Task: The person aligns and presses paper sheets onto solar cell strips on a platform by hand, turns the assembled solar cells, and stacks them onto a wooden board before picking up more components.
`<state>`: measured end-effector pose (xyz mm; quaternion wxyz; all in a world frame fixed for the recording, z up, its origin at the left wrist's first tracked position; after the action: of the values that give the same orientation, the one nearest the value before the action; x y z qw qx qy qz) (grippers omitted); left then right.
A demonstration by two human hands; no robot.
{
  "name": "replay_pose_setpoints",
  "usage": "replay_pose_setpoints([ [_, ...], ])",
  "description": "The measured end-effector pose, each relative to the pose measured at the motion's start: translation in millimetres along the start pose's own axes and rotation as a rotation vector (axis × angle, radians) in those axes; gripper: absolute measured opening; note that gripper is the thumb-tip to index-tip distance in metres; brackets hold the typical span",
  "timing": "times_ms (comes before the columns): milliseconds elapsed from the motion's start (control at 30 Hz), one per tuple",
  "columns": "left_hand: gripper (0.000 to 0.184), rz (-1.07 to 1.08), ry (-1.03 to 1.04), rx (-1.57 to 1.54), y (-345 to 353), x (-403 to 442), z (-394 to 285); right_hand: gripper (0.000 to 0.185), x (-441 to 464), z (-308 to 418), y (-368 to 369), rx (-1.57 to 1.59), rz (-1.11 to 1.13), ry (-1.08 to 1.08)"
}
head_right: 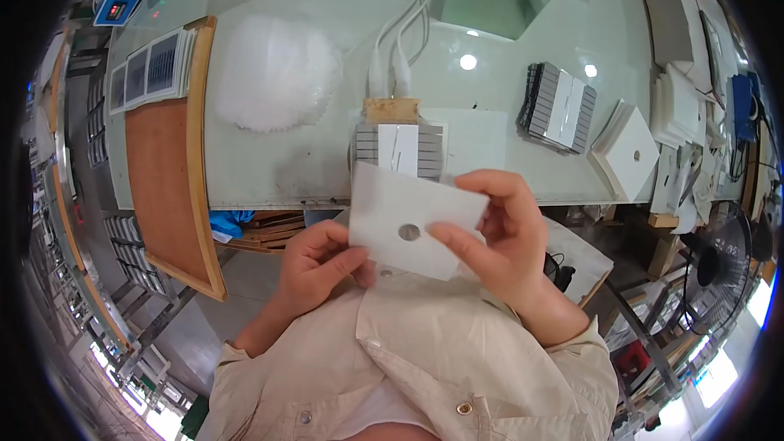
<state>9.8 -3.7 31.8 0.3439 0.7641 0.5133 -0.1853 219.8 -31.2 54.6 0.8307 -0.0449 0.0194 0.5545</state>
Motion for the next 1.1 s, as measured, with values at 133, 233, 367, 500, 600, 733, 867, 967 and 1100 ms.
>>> replay_pose_setpoints([
  [133, 0.008, -0.190, 0.144, -0.009, 2, 5, -5, 0.031, 25, -15, 8, 0.119, -0.125, 0.155],
  [233, 0.008, -0.281, 0.130, -0.013, 5, 11, -5, 0.021, 42, -18, 13, -0.090, -0.148, 0.006],
  [367, 0.009, -0.356, 0.117, -0.058, 3, 16, -3, 0.018, 51, -20, 19, -0.230, -0.136, -0.055],
  [500, 0.011, -0.347, 0.126, -0.009, 0, 18, 2, 0.017, 52, -23, 20, -0.326, -0.116, -0.127],
  [600, 0.009, -0.359, 0.145, 0.026, 0, 19, 3, 0.017, 51, -23, 20, -0.363, -0.112, -0.171],
  [733, 0.010, -0.376, 0.153, 0.070, -1, 19, 4, 0.018, 52, -22, 22, -0.409, -0.134, -0.308],
  [867, 0.012, -0.366, 0.140, 0.060, -3, 22, 6, 0.019, 53, -23, 22, -0.434, -0.137, -0.348],
  [967, 0.012, -0.381, 0.111, 0.051, -3, 23, 8, 0.019, 54, -25, 22, -0.408, -0.133, -0.339],
  [1100, 0.015, -0.392, 0.109, 0.047, -4, 25, 10, 0.020, 56, -27, 20, -0.388, -0.144, -0.270],
])
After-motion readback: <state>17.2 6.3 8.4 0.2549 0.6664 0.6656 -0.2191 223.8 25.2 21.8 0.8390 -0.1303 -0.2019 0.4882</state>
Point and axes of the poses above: each hand's wrist, its own x-axis towards the middle knuckle, its own y-axis out of the palm, z = x × y, the point moved 3 cm from there along x, towards the middle knuckle, and after that the axes turned 13 degrees about -z, right-handed, at the moved point
